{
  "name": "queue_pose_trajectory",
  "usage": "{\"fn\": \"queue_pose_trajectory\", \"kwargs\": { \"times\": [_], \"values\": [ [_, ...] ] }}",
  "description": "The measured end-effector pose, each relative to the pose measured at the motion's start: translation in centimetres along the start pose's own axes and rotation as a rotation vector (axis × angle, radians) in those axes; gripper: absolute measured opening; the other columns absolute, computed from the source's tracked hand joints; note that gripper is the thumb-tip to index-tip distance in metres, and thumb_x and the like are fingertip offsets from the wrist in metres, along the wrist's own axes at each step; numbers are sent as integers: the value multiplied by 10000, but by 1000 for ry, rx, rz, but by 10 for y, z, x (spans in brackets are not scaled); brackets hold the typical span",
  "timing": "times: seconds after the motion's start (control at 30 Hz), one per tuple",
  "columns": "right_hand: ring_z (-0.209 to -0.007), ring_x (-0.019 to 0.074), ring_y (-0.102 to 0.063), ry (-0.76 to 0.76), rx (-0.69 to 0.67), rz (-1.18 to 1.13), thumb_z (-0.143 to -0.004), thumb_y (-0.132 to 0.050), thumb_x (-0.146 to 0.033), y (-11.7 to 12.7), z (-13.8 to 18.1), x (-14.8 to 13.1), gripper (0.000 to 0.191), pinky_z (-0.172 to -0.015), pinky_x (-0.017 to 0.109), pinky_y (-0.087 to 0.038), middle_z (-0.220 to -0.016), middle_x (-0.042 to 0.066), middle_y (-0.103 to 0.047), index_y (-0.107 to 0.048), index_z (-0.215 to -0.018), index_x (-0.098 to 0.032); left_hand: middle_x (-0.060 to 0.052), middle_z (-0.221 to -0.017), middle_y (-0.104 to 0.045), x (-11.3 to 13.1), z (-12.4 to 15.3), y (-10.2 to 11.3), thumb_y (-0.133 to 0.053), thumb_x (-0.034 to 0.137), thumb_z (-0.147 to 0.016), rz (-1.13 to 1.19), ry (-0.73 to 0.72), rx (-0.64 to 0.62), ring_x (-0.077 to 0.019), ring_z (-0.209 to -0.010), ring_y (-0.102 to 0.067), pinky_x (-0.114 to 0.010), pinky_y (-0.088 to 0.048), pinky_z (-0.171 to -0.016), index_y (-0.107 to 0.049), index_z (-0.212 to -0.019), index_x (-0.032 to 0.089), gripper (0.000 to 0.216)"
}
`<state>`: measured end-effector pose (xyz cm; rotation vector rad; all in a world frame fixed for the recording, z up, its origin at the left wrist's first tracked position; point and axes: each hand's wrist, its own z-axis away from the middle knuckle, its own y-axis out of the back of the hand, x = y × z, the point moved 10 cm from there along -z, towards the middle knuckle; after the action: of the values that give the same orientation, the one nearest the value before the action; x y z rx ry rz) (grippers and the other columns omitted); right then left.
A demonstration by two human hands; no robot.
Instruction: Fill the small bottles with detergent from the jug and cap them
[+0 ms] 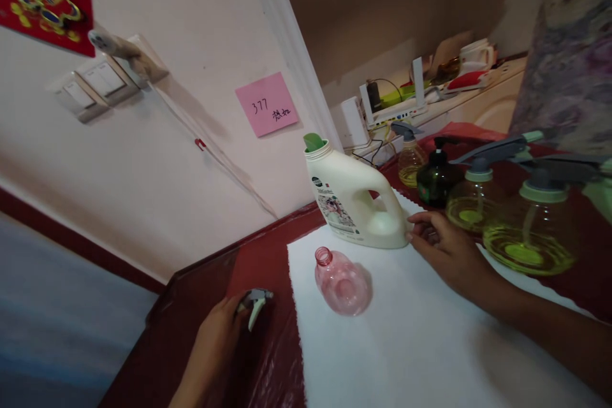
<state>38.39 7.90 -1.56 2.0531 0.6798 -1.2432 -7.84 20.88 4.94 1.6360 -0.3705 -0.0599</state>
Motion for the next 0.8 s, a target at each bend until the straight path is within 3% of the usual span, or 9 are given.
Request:
{"fn": "queue_pose_trajectory", "kwargs": {
  "times": [0.1, 0.23, 0.37, 0.43, 0.6, 0.8],
  "values": [
    [-796, 236, -604, 2, -35, -10, -845, -578, -536, -6, 1, -1, 388, -723, 401, -508, -900, 56, -646, -599, -1069, -219, -134, -1245, -758, 5, 1, 28, -479, 476, -911, 168, 14, 100, -327, -1159, -704, -427, -524, -1003, -686, -1260, 181, 502],
    [-756, 227, -583, -8, -68, -10, -841, -580, -539, -10, 2, 2, 396, -699, 394, -494, -871, 53, -638, -606, -1062, -210, -54, -1081, -796, 21, 10, 62, -747, 510, -817, 748, 122, 315, -292, -1021, -743, -368, -606, -858, -706, -1216, 227, 491],
    [-771, 229, -586, -12, -103, -14, -853, -574, -547, -12, 3, 3, 410, -687, 381, -484, -882, 62, -640, -612, -1075, -204, -44, -1040, -793, 73, 19, 87, -880, 410, -755, 1292, 60, 529, -183, -866, -757, -251, -616, -796, -745, -1057, 204, 389],
    [-771, 230, -589, -14, -117, -15, -862, -563, -548, -13, 3, 2, 412, -682, 379, -482, -886, 62, -641, -611, -1085, -205, -50, -1131, -786, 109, 17, 94, -902, 342, -755, 1440, -29, 525, -187, -910, -768, -291, -629, -862, -744, -1068, 225, 369],
    [-780, 236, -592, -12, -147, -15, -867, -555, -549, -16, 5, 0, 407, -695, 392, -482, -890, 58, -640, -610, -1083, -208, -41, -1070, -805, 174, 9, 104, -910, 298, -763, 1643, -268, 534, -218, -953, -784, -357, -625, -939, -752, -978, 244, 273],
    [-813, 232, -604, -1, -170, -24, -880, -534, -536, -18, 6, -1, 384, -746, 405, -498, -922, 52, -643, -603, -1082, -216, -29, -1108, -799, 208, -1, 102, -812, 244, -875, 1728, -419, 497, -201, -957, -786, -349, -639, -925, -782, -1032, 256, 160]
  ]
}}
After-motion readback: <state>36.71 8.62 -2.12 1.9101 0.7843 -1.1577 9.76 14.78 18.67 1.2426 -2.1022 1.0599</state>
